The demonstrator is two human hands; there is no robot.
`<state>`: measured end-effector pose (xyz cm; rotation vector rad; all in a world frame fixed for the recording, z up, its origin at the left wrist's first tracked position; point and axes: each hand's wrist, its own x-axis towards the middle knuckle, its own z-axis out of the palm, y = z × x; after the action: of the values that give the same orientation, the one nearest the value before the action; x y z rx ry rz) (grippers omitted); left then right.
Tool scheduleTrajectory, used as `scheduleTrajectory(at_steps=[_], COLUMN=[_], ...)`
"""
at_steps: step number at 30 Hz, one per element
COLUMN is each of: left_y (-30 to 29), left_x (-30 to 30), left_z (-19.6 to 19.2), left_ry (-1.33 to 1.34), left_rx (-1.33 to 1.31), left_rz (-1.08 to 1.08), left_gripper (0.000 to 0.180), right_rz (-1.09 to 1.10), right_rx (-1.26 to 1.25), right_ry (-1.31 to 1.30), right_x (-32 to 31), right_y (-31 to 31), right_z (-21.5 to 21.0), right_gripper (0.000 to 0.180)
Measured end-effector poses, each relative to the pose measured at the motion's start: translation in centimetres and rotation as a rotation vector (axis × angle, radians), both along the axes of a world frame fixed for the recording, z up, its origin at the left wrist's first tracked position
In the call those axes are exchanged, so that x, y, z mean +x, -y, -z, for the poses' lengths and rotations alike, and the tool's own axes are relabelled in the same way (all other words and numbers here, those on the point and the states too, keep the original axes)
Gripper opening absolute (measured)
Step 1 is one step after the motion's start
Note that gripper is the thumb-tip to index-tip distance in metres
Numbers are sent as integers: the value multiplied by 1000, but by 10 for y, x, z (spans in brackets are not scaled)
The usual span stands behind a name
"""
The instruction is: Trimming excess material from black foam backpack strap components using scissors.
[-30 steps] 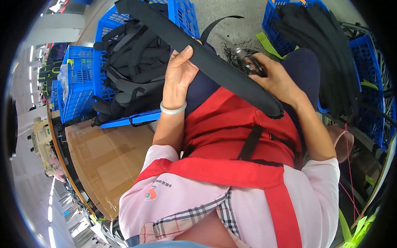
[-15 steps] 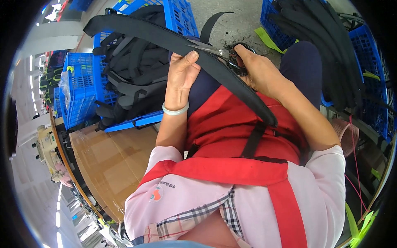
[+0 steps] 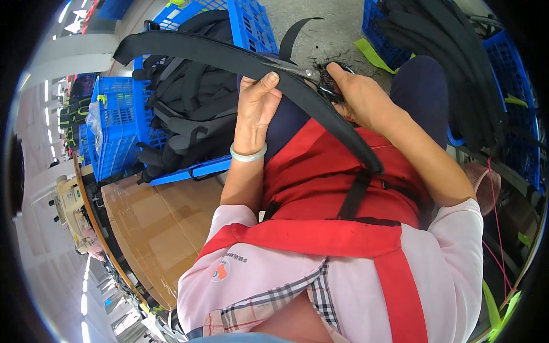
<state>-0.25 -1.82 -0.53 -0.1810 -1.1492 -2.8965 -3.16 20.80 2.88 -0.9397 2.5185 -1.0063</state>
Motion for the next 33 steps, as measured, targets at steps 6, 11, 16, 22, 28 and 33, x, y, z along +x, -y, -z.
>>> scheduleTrajectory(at_steps=[6, 11, 16, 22, 28, 33], left_y=[-4, -3, -5, -6, -20, -18], left_x=[3, 0, -3, -10, -7, -5], left_z=[-6, -4, -5, -10, -18, -10], left_ry=[67, 88, 98, 183, 203, 146], left_rx=[31, 10, 37, -32, 124, 42], left_rz=[-16, -3, 17, 48, 96, 140], left_gripper=[21, 21, 20, 17, 20, 21], right_rz=[15, 46, 293, 272, 60, 54], right_rx=[-27, -257, -332, -280, -83, -114], right_ry=[192, 208, 294, 117, 236, 164], right_x=[0, -1, -2, -7, 2, 9], right_y=[10, 10, -4, -19, -32, -23], right_z=[14, 31, 3, -37, -26, -19], right_gripper=[29, 28, 25, 36, 56, 49])
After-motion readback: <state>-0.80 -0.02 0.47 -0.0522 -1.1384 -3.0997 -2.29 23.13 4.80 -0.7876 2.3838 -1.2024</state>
